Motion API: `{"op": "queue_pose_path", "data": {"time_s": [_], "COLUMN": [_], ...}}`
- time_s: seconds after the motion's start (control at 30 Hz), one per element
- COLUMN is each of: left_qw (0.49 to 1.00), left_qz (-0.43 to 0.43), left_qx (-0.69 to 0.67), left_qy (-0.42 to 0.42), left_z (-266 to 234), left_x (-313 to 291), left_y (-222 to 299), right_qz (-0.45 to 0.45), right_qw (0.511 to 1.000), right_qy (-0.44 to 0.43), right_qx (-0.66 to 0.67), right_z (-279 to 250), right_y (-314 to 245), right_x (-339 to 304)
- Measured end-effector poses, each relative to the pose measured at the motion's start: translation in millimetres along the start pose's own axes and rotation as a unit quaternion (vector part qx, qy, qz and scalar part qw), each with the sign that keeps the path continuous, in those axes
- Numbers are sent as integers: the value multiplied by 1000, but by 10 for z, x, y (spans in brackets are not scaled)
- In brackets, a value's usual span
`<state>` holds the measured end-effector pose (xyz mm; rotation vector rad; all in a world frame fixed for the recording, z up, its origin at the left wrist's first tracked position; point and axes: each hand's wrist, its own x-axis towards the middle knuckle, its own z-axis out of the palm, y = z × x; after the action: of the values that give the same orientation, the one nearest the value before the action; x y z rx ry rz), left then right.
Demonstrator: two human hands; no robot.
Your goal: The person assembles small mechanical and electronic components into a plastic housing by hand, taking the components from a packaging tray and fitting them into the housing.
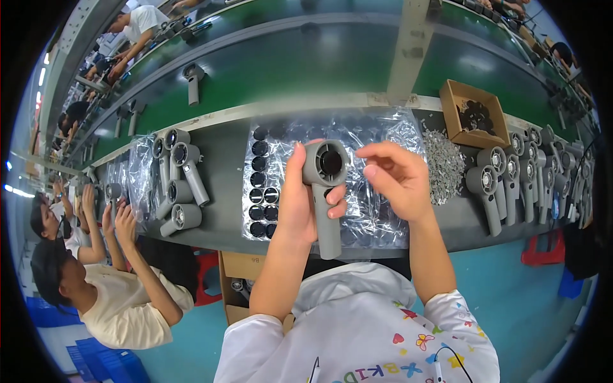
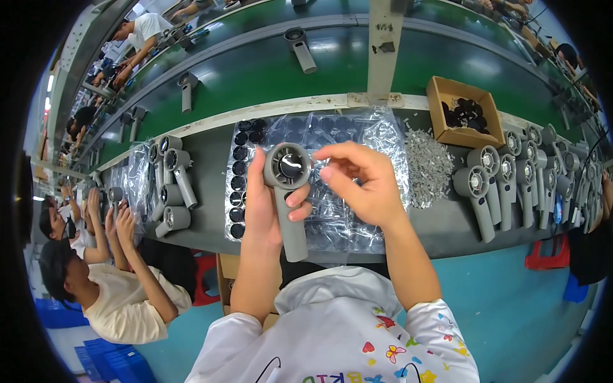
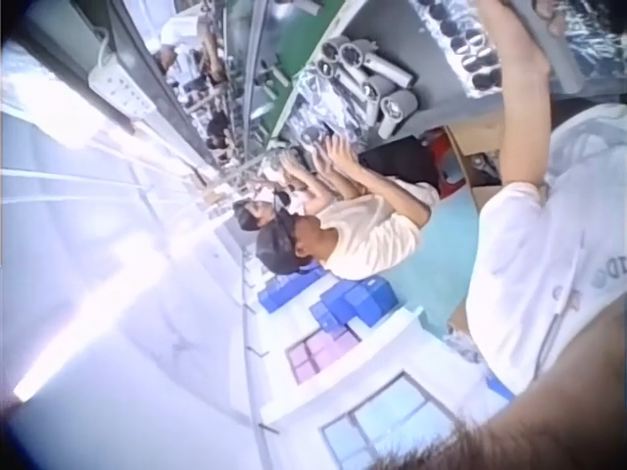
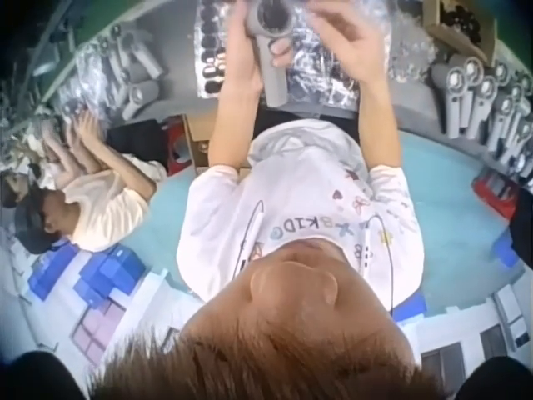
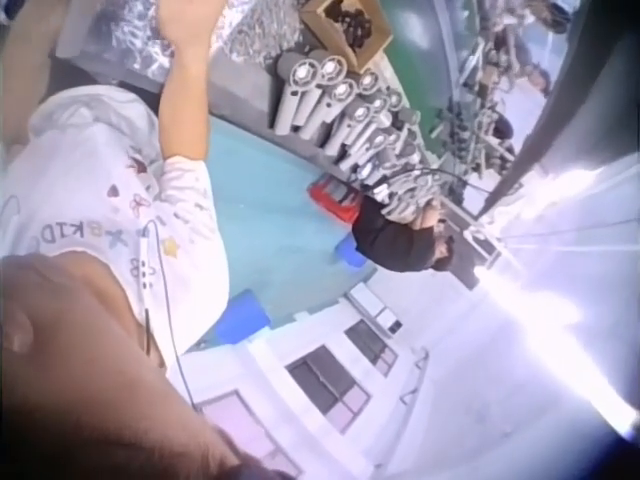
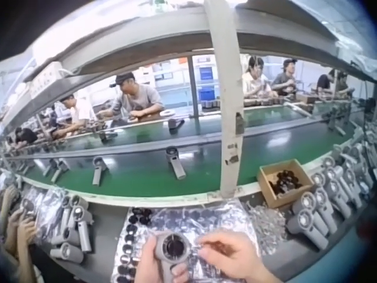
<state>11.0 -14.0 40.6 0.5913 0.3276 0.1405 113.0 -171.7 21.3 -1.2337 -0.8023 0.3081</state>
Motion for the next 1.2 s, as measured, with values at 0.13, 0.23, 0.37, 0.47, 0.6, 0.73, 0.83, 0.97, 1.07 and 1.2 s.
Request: {"op": "queue_pose_path", "data": {"time_s": [0.13,0.23,0.37,0.47,0.6,0.73,0.83,0.97,1.07,1.2], "left_qw": [994,992,993,996,986,968,970,971,969,970], "left_qz": [-77,-93,-94,-27,-34,-14,-38,-74,-99,-197], "left_qx": [-64,-65,-51,80,162,241,237,227,225,135], "left_qy": [-50,-48,-40,29,37,67,41,27,25,-30], "left_z": [-22,13,-13,47,41,61,-17,-34,-28,-153], "left_x": [72,64,76,13,-73,-106,-96,-53,-29,67], "left_y": [-52,-50,-97,-117,-34,6,25,66,94,253], "right_qz": [-58,-49,-51,-6,-33,-101,-85,-74,-77,-123], "right_qw": [987,987,987,984,978,970,971,975,974,960], "right_qy": [-13,-2,12,3,-12,8,3,5,10,16], "right_qx": [-151,-152,-150,-179,-207,-222,-222,-208,-215,-250], "right_z": [26,39,26,23,37,128,139,139,141,140], "right_y": [-71,-23,-20,-75,-24,19,8,79,75,-14], "right_x": [30,19,1,-1,0,-2,-8,-12,-21,16]}}
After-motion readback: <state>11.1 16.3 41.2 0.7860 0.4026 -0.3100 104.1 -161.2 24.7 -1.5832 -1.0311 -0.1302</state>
